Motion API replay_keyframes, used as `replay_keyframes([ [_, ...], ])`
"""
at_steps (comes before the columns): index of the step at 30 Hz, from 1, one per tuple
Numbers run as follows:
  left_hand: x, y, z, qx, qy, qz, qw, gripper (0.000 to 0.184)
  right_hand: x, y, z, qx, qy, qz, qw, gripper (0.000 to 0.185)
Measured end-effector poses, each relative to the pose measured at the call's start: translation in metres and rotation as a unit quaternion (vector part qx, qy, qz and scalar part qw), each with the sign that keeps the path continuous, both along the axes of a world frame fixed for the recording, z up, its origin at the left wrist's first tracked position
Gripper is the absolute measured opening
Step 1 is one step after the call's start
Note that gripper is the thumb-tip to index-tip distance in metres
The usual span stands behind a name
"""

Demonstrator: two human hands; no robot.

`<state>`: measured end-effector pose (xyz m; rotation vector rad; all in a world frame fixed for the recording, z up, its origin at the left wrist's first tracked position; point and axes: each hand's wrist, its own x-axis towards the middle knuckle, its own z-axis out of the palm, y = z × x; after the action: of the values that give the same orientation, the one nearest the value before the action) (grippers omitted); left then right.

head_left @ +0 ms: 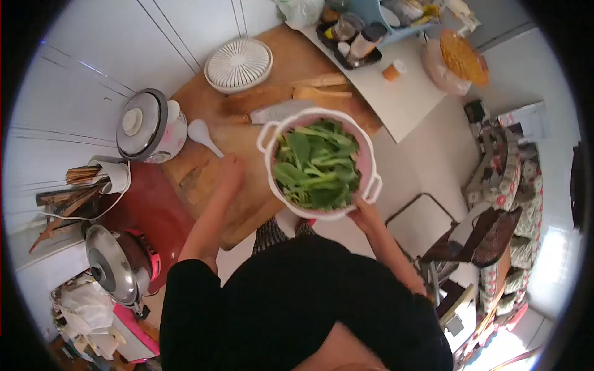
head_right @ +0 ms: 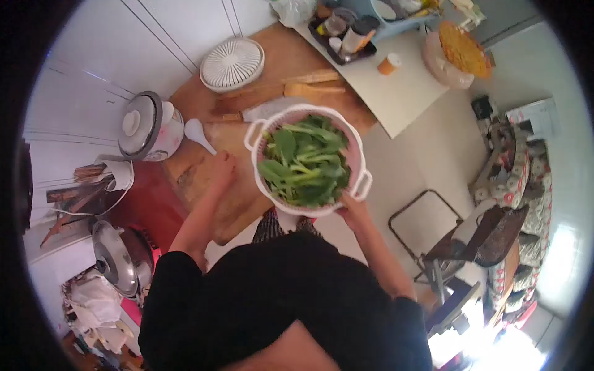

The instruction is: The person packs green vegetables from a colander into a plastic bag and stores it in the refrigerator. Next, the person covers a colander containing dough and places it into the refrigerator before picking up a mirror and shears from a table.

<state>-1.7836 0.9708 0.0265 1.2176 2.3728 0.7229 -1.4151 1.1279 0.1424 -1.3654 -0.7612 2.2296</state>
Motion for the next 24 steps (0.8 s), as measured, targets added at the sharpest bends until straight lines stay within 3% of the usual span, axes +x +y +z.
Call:
replay_keyframes([
  [2, 0.007, -0.049, -0.001, -0.019, 0.009, 0.008, 1.000, 0.015, -0.015, -0.001, -0.022, -0.014, -0.004, 0.015, 1.000, 0.040],
  [4, 0.000, -0.068, 0.044, -0.037, 0.240, -0.093, 0.966, 0.017, -0.026, -0.010, -0.039, -0.038, -0.010, 0.051, 0.998, 0.040],
  [5, -0.007, -0.075, 0.049, -0.079, 0.244, -0.094, 0.962, 0.019, -0.039, -0.010, -0.047, -0.042, 0.008, 0.051, 0.998, 0.040],
  [9, -0.010, -0.124, 0.061, -0.163, 0.185, -0.029, 0.969, 0.014, -0.072, -0.017, -0.063, -0.045, -0.001, 0.049, 0.998, 0.037],
  [10, -0.010, -0.126, 0.067, -0.127, 0.194, -0.048, 0.972, 0.010, -0.076, -0.015, -0.083, -0.045, -0.004, 0.063, 0.997, 0.036],
  [14, 0.008, -0.107, 0.107, -0.055, 0.215, -0.014, 0.975, 0.021, -0.088, -0.008, -0.032, -0.033, 0.045, 0.108, 0.993, 0.034],
  [17, 0.045, -0.069, 0.131, 0.044, 0.192, -0.070, 0.978, 0.027, -0.069, -0.006, -0.042, -0.002, 0.048, 0.124, 0.991, 0.038],
  [20, 0.105, -0.017, 0.149, 0.101, 0.083, -0.181, 0.975, 0.026, -0.020, -0.001, -0.064, 0.090, -0.018, 0.154, 0.984, 0.036],
  [23, 0.178, 0.034, 0.149, 0.054, 0.122, -0.234, 0.963, 0.019, 0.064, 0.025, -0.084, 0.131, -0.129, 0.272, 0.945, 0.026],
  [24, 0.198, 0.049, 0.142, 0.052, 0.084, -0.241, 0.965, 0.015, 0.095, 0.029, -0.072, 0.142, -0.165, 0.255, 0.942, 0.021],
])
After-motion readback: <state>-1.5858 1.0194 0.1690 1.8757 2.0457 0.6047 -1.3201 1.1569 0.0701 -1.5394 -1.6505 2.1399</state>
